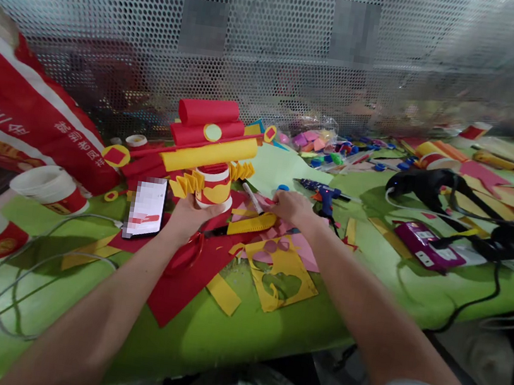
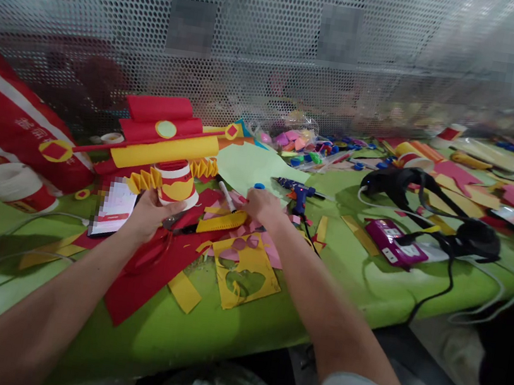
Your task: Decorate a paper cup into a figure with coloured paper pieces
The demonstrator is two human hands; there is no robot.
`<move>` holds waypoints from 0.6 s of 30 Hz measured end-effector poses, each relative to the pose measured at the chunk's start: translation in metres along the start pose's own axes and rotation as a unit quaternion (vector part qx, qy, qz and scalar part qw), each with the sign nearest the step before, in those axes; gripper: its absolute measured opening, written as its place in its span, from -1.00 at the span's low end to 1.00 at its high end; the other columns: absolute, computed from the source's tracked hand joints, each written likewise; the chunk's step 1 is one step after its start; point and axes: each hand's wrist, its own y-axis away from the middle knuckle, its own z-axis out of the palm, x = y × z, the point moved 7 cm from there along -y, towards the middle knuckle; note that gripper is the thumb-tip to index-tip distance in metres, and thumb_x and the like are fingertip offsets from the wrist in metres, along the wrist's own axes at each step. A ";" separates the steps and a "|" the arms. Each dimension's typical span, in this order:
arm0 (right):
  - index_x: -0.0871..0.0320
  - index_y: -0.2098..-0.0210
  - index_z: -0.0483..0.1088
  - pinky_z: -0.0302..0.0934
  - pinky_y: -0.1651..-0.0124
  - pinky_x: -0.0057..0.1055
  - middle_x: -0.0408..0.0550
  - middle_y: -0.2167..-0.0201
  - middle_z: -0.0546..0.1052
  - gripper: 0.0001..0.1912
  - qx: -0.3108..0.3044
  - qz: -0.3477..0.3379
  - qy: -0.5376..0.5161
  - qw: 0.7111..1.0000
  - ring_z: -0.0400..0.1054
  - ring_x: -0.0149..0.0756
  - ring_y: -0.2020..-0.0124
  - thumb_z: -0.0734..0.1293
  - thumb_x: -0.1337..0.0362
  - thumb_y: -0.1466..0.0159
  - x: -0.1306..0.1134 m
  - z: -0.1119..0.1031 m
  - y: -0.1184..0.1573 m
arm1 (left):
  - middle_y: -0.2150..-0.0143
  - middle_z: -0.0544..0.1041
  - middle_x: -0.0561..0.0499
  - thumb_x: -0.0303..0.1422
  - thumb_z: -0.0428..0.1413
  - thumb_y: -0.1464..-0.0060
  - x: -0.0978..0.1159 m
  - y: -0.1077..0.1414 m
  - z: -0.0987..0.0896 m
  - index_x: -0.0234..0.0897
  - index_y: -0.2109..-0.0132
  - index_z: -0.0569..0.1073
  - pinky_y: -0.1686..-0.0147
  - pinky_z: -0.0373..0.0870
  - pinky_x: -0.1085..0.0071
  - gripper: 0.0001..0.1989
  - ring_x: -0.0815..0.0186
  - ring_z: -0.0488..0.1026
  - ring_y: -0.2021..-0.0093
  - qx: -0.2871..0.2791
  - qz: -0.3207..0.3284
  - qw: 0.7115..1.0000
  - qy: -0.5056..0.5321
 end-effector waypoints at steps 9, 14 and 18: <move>0.12 0.14 0.43 0.23 0.23 -0.39 0.09 0.07 0.48 -0.65 -0.009 -0.023 -0.011 1.000 0.37 -0.13 0.08 0.18 0.15 -0.17 -0.044 -0.014 -0.015 | 0.17 0.57 -0.14 -0.32 0.35 0.44 0.007 0.001 0.003 -0.36 0.16 0.47 0.01 0.34 0.21 -0.44 0.11 0.46 0.09 -0.002 0.032 0.999 0.007; 0.21 0.15 0.44 0.20 0.33 -0.42 0.17 0.12 0.50 -0.65 -0.029 -0.011 -0.019 0.999 0.40 -0.11 0.15 0.26 0.24 -0.09 -0.052 -0.013 -0.026 | 0.13 0.55 -0.15 -0.29 0.35 0.41 0.005 0.002 0.003 -0.36 0.16 0.49 -0.03 0.32 0.21 -0.45 0.11 0.44 0.05 -0.009 0.045 0.999 0.007; 0.17 0.14 0.41 0.15 0.35 -0.41 0.12 0.13 0.49 -0.65 0.008 -0.011 -0.021 1.000 0.38 -0.11 0.15 0.14 0.20 -0.17 -0.034 -0.032 -0.002 | 0.11 0.54 -0.14 -0.23 0.33 0.36 0.008 0.002 0.001 -0.35 0.21 0.51 -0.05 0.30 0.21 -0.52 0.09 0.41 0.00 0.005 0.073 0.997 -0.011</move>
